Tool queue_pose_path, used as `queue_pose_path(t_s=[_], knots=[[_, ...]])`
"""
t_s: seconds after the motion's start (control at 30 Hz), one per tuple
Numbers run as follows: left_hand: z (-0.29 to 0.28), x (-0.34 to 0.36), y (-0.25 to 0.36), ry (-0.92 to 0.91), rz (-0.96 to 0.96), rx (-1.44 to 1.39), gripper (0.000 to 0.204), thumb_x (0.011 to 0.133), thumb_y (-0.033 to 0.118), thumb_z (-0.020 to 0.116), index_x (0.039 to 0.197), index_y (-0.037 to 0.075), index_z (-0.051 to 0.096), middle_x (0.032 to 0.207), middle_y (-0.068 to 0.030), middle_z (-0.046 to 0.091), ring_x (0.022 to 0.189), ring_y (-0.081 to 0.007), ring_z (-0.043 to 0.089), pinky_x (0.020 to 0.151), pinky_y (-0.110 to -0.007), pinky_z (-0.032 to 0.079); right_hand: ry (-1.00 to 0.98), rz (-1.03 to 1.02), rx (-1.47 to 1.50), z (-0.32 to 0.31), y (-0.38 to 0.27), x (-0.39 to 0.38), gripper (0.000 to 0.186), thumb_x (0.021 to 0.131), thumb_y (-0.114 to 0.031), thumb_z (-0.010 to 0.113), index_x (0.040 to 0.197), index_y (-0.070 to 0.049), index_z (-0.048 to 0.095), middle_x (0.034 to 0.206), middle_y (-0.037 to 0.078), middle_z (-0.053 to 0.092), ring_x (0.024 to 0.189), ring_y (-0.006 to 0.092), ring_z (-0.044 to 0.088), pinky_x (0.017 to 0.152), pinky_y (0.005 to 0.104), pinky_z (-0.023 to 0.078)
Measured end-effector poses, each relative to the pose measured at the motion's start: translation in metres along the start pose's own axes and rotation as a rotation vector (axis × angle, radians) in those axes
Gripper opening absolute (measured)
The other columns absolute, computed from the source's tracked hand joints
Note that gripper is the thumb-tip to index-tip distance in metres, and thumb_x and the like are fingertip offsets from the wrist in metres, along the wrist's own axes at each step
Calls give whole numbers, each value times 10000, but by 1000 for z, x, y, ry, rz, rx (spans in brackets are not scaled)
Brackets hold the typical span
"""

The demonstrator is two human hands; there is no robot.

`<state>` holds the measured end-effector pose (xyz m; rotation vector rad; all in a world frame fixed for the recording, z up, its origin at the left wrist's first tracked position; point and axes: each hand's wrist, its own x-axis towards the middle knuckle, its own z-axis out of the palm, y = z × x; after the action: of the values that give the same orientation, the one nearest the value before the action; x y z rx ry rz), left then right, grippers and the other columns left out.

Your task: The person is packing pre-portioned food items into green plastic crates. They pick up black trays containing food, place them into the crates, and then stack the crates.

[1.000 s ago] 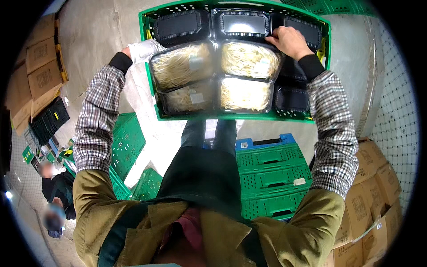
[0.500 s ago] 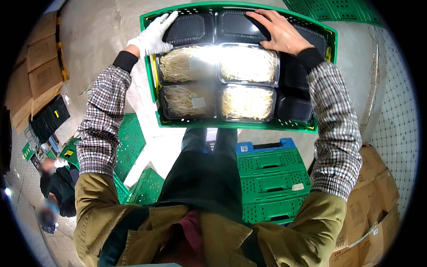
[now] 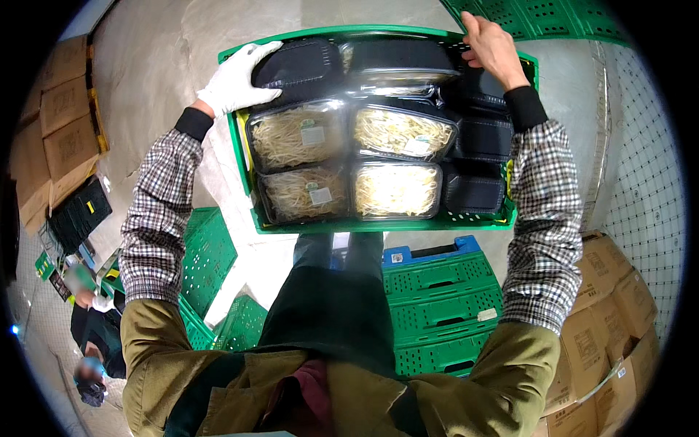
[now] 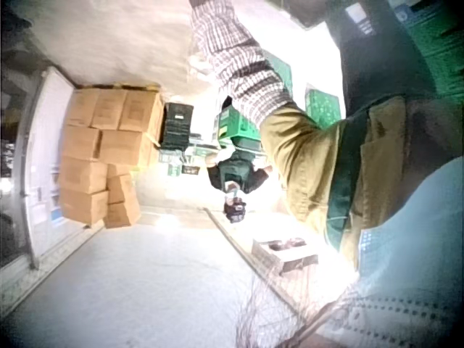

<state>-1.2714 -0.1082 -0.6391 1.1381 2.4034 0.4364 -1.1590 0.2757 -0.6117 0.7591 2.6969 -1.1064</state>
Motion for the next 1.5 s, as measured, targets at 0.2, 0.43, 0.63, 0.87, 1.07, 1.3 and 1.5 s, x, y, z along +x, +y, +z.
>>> queue_pose_path(t_s=[0.2,0.43,0.63,0.87,1.07,1.3,1.5], knots=[[-33,-15,8,41,-25,-76,659,618,251,716,1222,117,486,1035,-126,512,979,-265,530,867,-323,429,19,-271,-67,-5,26,-59,286,839,-249,566,1019,-27,583,879,101,635,760,192,631,642,284,493],[-41,16,-40,-388,-397,-1135,411,838,261,577,1184,46,524,1146,-48,551,1060,-124,499,950,-253,361,-80,-690,-270,29,27,-39,402,822,-265,569,1181,-101,495,1169,122,492,1026,291,503,866,358,421],[-18,12,-66,-288,-748,-1630,387,927,323,386,1136,6,461,1062,-115,547,970,-182,539,818,-319,483,-251,-578,-117,32,24,23,291,816,-263,595,978,-22,605,883,116,585,833,262,577,737,303,466],[2,-85,58,446,3,-135,445,728,136,653,1132,19,509,1062,-136,544,994,-264,527,877,-361,410,402,-619,-410,34,-12,-51,336,765,-136,621,1085,-100,524,993,61,569,897,245,544,721,331,464],[52,-90,20,226,141,-78,377,692,29,606,1066,76,600,971,-92,605,935,-270,546,859,-340,424,282,-236,-366,-9,87,-136,334,769,-178,637,1052,-29,540,1069,133,546,1017,307,490,866,367,400],[24,-46,-16,-393,-17,137,172,808,75,519,933,28,627,800,-157,628,736,-284,614,624,-349,486,-253,-382,-537,-46,113,-193,751,509,-221,777,1178,-73,469,1206,113,441,1117,305,418,942,402,339],[18,9,113,264,205,404,386,800,292,565,1169,191,514,1112,-48,553,1037,-245,508,821,-336,446,-311,-415,-565,-23,136,-216,943,462,-177,792,1288,-75,349,1187,123,417,1118,288,401,964,396,331]])
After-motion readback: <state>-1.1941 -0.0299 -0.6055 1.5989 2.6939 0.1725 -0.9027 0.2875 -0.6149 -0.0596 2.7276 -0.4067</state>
